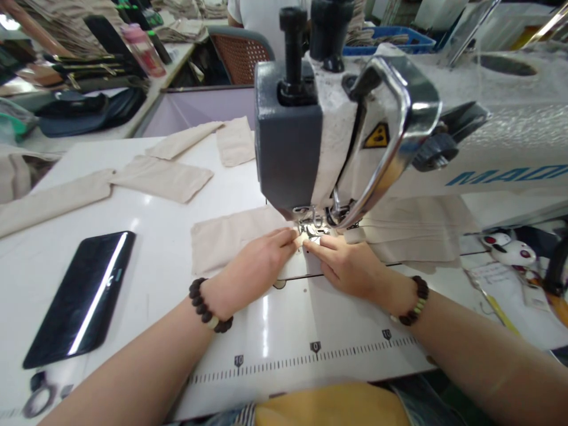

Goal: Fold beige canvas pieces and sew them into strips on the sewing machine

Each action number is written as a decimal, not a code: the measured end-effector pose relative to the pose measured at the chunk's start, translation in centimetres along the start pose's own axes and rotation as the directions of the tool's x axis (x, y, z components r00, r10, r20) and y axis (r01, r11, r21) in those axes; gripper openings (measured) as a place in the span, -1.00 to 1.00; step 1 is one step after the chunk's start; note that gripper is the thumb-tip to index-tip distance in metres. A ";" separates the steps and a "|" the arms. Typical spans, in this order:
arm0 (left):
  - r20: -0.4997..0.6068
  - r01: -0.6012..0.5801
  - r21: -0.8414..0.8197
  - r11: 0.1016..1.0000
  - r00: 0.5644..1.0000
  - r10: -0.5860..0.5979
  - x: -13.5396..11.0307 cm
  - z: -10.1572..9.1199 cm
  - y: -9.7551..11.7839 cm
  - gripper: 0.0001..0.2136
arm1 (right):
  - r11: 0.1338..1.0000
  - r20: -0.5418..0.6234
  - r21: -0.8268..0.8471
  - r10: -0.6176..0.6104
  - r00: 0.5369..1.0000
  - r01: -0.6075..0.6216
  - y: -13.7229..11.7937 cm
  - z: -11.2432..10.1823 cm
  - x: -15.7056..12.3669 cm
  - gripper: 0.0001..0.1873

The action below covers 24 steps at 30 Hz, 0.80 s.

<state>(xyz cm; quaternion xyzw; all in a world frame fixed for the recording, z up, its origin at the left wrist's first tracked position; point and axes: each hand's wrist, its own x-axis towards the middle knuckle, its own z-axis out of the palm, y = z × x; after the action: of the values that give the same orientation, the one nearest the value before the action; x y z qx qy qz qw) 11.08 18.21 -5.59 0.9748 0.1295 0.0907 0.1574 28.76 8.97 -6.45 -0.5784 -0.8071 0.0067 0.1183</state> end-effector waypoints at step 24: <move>-0.077 0.255 0.323 0.912 0.967 -0.243 0.0 0.0 0.0 -0.85 | 1.000 -0.018 0.010 -0.018 1.000 0.018 0.2 0.4 0.0 -0.60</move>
<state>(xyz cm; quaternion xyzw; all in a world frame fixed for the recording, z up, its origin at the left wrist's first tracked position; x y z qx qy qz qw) 11.08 18.21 -5.54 0.9611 0.2687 0.0642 -0.0001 28.84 9.07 -6.90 -0.5706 -0.8111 0.0043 0.1286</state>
